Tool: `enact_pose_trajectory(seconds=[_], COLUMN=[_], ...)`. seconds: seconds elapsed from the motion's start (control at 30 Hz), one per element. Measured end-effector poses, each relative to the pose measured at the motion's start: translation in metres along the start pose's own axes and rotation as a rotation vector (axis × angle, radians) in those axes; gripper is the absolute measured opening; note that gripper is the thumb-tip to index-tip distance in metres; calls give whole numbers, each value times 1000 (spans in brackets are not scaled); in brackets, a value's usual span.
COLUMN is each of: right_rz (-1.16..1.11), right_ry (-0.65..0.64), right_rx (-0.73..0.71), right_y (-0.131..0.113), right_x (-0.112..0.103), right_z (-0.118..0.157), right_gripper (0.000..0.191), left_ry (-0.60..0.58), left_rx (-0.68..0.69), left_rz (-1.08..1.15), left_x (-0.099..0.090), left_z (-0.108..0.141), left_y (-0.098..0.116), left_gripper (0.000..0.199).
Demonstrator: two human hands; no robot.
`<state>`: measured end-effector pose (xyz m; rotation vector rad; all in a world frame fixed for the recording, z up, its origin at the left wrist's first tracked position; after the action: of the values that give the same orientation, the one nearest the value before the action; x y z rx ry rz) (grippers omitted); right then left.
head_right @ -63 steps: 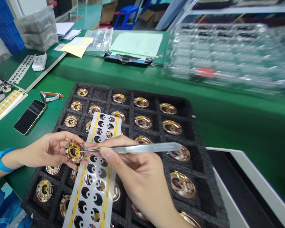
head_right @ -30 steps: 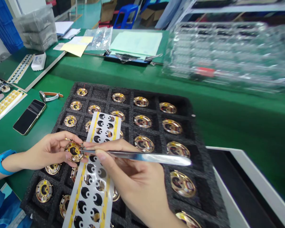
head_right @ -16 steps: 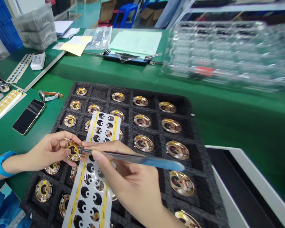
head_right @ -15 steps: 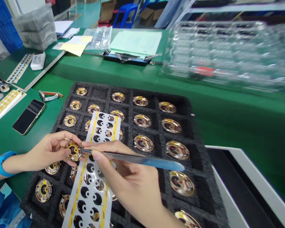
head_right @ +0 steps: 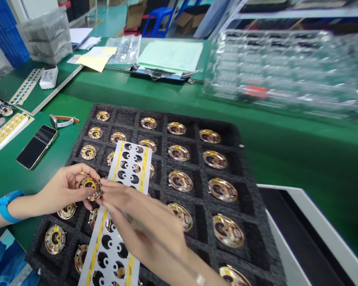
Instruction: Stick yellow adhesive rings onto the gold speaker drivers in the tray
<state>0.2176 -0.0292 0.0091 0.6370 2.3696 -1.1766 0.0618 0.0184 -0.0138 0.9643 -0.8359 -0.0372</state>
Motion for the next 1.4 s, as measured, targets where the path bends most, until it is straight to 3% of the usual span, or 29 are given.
enact_pose_trajectory(seconds=[0.1, 0.17, 0.3, 0.57, 0.73, 0.9, 1.2, 1.3, 1.4], right_rz=[165, 220, 217, 95, -1, -7, -103, -151, -223], right_ry=[-64, 0, 282, 503, 481, 441, 461, 505, 555], right_rx=[-130, -131, 33, 417, 508, 536, 533, 526, 535], right_y=[-2, -1, 6, 40, 58, 56, 56, 59, 70], right_x=[-8, -18, -30, -30, -27, -25, -28, -30, -33], right_z=[5, 6, -2, -13, -11, -12, -16, -20, -23], right_gripper=[53, 48, 32, 4, 7, 12, 5, 8, 16], left_ry=[24, 11, -52, 4, -3, -51, -65, 2, 140], left_rx=[7, -5, -37, -63, -71, -70, -62, -14, 72], left_rz=[-58, -100, -120, -40, -10, -3, -85, -255, -517], left_x=[-3, -3, -4, -15, -18, -16, -15, -14, -13], left_z=[-1, 0, 0, -3, -3, -4, -2, -17, -59], left_y=[0, 1, 0, 1, 2, 4, 6, 24, 58], left_gripper=[24, 23, 21, 17, 20, 20, 21, 16, 16])
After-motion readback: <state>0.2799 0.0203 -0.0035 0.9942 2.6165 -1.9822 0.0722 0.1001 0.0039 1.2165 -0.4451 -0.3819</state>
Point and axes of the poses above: each hand's wrist, its own z-axis away from the middle knuckle, its own x-axis out of the palm, y = z × x, the point moved 4 cm from there along -z, towards the middle knuckle, and after that the axes turned 14 degrees about z, right-handed, at the moved point
